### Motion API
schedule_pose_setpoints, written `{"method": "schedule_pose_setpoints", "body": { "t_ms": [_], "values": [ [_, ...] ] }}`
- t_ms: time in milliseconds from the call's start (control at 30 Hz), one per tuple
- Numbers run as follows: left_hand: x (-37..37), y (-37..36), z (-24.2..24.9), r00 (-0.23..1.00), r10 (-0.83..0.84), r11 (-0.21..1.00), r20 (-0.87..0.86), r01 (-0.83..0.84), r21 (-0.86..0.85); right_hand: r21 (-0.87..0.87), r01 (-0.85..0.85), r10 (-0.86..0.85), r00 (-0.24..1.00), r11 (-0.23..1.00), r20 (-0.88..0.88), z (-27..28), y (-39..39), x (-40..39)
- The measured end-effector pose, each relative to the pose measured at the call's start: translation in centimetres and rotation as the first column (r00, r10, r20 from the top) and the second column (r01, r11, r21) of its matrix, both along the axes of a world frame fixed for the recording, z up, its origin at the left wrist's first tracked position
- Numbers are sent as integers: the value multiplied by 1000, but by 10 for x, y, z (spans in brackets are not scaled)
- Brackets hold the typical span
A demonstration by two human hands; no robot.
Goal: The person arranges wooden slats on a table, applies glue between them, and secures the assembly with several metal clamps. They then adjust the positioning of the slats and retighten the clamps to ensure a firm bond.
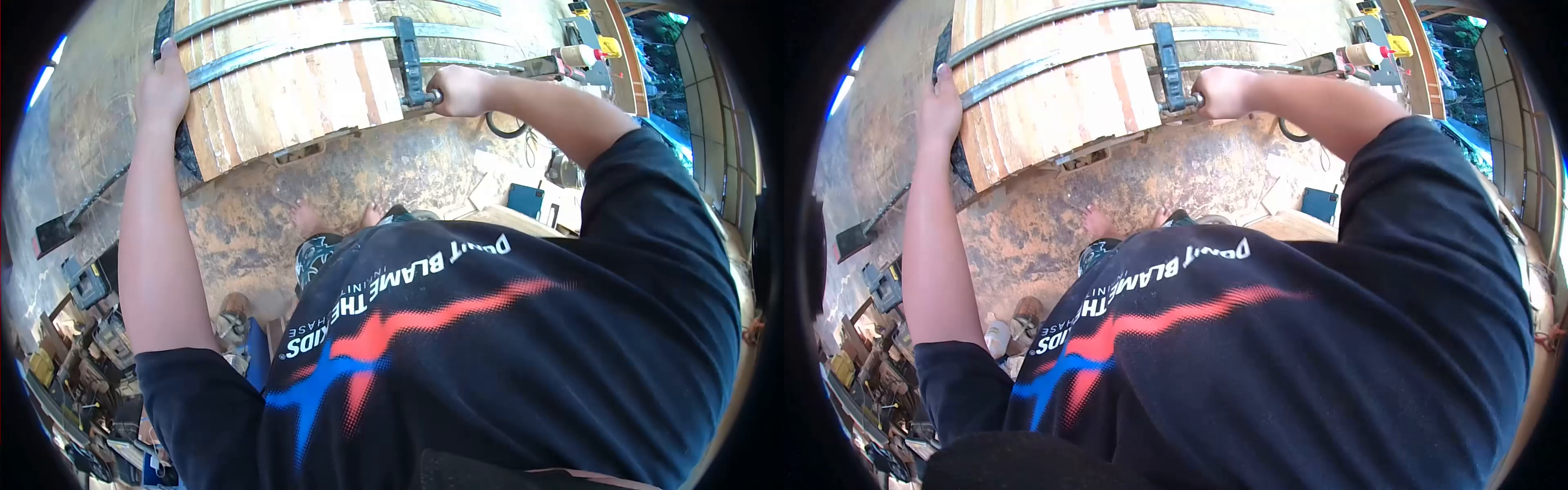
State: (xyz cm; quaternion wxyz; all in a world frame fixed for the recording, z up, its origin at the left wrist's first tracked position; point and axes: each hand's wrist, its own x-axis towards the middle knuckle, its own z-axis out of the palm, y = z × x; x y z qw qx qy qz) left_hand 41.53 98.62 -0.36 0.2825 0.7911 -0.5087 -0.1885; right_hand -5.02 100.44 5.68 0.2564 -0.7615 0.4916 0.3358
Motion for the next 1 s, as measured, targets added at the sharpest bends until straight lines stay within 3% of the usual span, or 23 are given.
{"method": "schedule_pose_setpoints", "body": {
  "t_ms": [33,67,200,333,400,500,567,600,633,667,700,767,800,867,900,1000],
  "values": [
    [0,-1,5,1000,7,1000,3,-7,7,-71,35,-34,999,997,20,3,8,2],
    [-4,2,8,1000,9,1000,4,-9,22,-176,-127,124,992,976,-26,11,15,6],
    [0,-2,7,1000,-12,997,-16,13,70,-411,40,-61,997,911,-38,15,46,14],
    [8,-7,-1,998,-11,998,-54,15,67,-498,75,-67,997,864,35,8,54,6],
    [13,-11,-4,999,-26,997,-47,30,77,-420,24,-7,999,907,40,14,48,4],
    [25,-13,-14,1000,-31,990,-5,31,134,-172,-173,176,984,970,5,13,15,-2],
    [33,-22,-20,999,-36,989,34,31,141,245,-100,95,995,964,32,9,-13,2],
    [39,-25,-27,998,-38,990,54,31,136,503,125,-148,989,855,5,2,-22,-1],
    [44,-26,-34,997,-36,991,70,27,130,707,319,-362,927,632,-95,-6,-34,-6],
    [43,-24,-32,997,-35,992,62,27,127,855,387,-375,892,347,-252,-20,-48,-2],
    [44,-23,-31,997,-34,994,70,26,109,818,278,-250,953,503,-170,-26,-57,-6],
    [43,-23,-32,995,-48,996,85,42,80,612,179,-211,977,770,-20,-4,-36,-1],
    [36,-18,-24,998,-41,996,51,37,86,612,151,-180,984,776,-14,-6,-35,-1],
    [46,-21,-33,997,-43,995,69,36,97,277,-189,161,980,942,120,-13,-22,1],
    [44,-29,-35,996,-52,995,71,46,83,66,-343,333,935,937,123,-7,-17,-3],
    [38,-28,-32,998,-56,994,10,55,100,-73,7,-9,1000,997,-18,20,21,17]
  ]
}}
